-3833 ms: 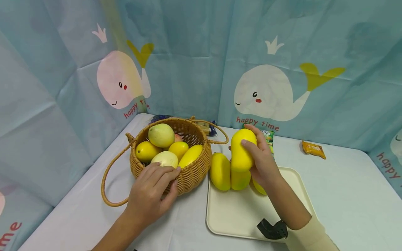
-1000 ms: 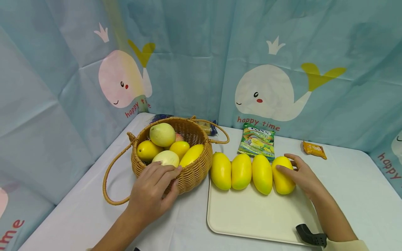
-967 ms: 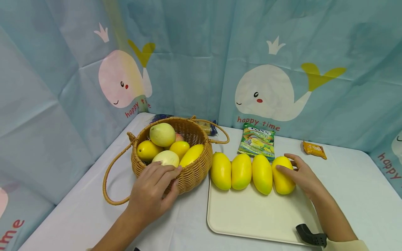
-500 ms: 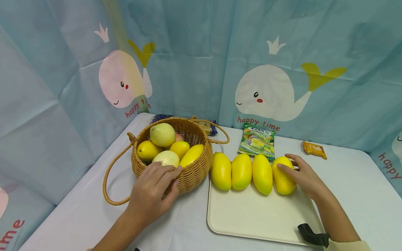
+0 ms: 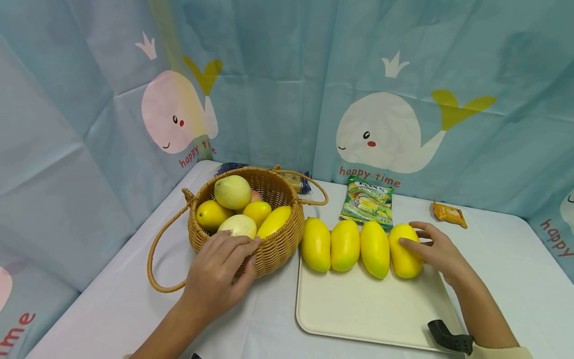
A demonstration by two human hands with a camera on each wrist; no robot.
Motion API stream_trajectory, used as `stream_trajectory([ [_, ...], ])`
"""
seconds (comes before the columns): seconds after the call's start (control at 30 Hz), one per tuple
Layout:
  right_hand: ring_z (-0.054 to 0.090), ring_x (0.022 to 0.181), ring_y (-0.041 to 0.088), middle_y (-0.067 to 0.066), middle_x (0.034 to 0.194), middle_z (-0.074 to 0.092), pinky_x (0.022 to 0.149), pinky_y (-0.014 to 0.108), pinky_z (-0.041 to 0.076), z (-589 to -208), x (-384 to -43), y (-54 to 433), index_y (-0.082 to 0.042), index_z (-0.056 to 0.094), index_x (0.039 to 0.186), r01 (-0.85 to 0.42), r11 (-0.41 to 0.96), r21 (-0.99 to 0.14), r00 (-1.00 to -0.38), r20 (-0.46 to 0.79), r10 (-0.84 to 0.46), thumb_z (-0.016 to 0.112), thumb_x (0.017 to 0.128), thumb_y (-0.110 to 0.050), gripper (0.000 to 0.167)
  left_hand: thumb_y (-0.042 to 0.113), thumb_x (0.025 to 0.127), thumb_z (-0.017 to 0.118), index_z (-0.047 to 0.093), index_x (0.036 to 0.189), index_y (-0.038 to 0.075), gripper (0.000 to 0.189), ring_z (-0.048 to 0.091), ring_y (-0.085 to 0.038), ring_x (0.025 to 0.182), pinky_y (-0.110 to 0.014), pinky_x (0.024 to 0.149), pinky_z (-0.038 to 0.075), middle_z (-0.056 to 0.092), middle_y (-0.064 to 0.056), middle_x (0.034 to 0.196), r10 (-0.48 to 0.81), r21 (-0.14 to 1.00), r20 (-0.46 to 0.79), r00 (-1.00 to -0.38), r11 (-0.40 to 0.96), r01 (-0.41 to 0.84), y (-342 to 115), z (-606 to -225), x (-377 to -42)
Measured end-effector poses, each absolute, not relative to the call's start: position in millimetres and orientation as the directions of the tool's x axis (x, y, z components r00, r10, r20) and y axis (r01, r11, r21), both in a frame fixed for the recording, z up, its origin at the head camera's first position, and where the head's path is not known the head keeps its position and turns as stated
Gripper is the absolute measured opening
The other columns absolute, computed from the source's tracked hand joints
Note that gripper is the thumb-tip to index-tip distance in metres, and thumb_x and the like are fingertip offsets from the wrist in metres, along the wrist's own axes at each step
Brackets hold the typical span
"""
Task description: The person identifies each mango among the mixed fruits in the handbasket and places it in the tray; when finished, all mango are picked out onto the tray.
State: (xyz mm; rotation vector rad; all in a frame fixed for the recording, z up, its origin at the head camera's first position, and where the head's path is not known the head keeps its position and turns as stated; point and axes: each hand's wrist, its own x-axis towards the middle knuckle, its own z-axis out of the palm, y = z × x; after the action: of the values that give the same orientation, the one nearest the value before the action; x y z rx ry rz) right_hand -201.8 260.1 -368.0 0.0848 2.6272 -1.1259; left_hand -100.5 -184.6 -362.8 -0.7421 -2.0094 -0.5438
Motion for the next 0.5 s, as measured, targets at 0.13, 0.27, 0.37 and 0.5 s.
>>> stream_trajectory([
  [0.13, 0.039, 0.128, 0.053, 0.037, 0.149, 0.028, 0.1, 0.066, 0.04, -368.7, -201.1, 259.9, 0.0, 0.025, 0.155, 0.154, 0.692, -0.705, -0.962, -0.268, -0.059, 0.059, 0.097, -0.049, 0.083, 0.022, 0.098, 0.051, 0.074, 0.109, 0.004, 0.032, 0.063, -0.03, 0.091, -0.046, 0.093, 0.048, 0.069, -0.007, 0.098, 0.291, 0.088, 0.861, -0.417, 0.723, 0.686, -184.7, -362.9, -100.6],
  [0.27, 0.038, 0.129, 0.054, 0.038, 0.149, 0.028, 0.101, 0.066, 0.039, -369.2, -201.2, 260.9, 0.001, 0.024, 0.155, 0.15, 0.69, -0.708, -0.961, -0.269, -0.066, 0.058, 0.098, -0.048, 0.083, 0.022, 0.098, 0.052, 0.074, 0.109, 0.004, 0.032, 0.063, -0.029, 0.09, -0.047, 0.093, 0.048, 0.069, -0.007, 0.098, 0.291, 0.087, 0.862, -0.415, 0.723, 0.686, -184.6, -362.8, -100.7],
  [0.37, 0.037, 0.13, 0.054, 0.038, 0.149, 0.027, 0.102, 0.066, 0.039, -369.5, -201.8, 261.4, 0.002, 0.022, 0.155, 0.153, 0.691, -0.706, -0.959, -0.274, -0.068, 0.058, 0.098, -0.048, 0.084, 0.022, 0.098, 0.052, 0.074, 0.109, 0.003, 0.031, 0.063, -0.029, 0.089, -0.047, 0.092, 0.048, 0.069, -0.007, 0.097, 0.29, 0.085, 0.864, -0.412, 0.722, 0.686, -184.6, -362.5, -100.7],
  [0.5, 0.036, 0.13, 0.054, 0.039, 0.149, 0.027, 0.101, 0.065, 0.04, -369.5, -202.3, 261.4, 0.002, 0.021, 0.155, 0.161, 0.697, -0.699, -0.957, -0.283, -0.063, 0.057, 0.098, -0.05, 0.086, 0.021, 0.098, 0.052, 0.075, 0.109, 0.003, 0.031, 0.063, -0.03, 0.089, -0.047, 0.091, 0.048, 0.069, -0.007, 0.097, 0.289, 0.082, 0.867, -0.406, 0.721, 0.688, -184.4, -362.2, -100.7],
])
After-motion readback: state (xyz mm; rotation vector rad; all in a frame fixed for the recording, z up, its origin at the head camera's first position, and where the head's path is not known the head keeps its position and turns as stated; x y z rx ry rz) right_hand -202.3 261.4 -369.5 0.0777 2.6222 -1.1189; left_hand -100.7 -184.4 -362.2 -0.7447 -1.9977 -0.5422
